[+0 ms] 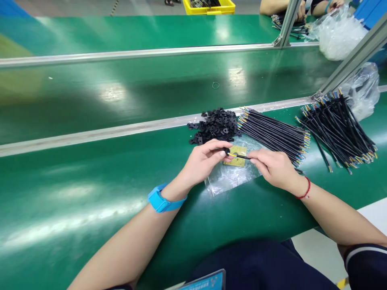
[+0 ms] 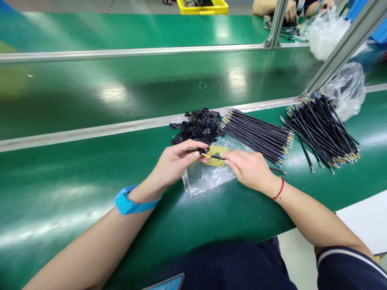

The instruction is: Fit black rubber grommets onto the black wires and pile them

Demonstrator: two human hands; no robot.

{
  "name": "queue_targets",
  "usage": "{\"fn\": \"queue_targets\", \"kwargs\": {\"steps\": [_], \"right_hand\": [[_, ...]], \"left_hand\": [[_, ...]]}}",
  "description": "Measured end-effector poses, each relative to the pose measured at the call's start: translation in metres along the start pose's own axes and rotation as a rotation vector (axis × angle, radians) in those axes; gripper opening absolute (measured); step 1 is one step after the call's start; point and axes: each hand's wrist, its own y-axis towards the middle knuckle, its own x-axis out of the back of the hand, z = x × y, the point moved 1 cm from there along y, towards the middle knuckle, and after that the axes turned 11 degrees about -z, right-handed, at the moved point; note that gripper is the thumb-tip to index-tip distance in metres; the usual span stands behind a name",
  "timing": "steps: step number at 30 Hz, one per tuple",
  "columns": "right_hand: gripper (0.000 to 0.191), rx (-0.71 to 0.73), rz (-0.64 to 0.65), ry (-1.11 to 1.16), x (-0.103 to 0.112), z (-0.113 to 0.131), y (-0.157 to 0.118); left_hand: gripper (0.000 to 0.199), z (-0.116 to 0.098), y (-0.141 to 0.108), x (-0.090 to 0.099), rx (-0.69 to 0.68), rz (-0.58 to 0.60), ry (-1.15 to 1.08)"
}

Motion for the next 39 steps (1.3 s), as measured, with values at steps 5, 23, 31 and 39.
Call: {"fn": "queue_targets", "kwargs": {"steps": [5, 23, 31, 39], "right_hand": [[0.024, -0.028, 0.039, -0.016, 0.000, -0.002, 0.001], [0.027, 0.203, 0.030, -0.312, 0.008, 0.001, 0.002], [0.021, 0.260, -0.104, -0.432, 0.010, 0.007, 0.002], [0.022, 0.221, -0.074, -0.225, 0.008, 0.008, 0.001]], "left_hand": [[0.025, 0.002, -0.002, 0.001, -0.091, 0.068, 0.025], [0.019, -0.002, -0.003, -0.008, 0.021, 0.037, 0.083], [0.022, -0.002, -0.006, -0.011, 0.190, 0.054, 0.008], [0.022, -0.001, -0.007, -0.014, 0.361, -0.007, -0.128]]}}
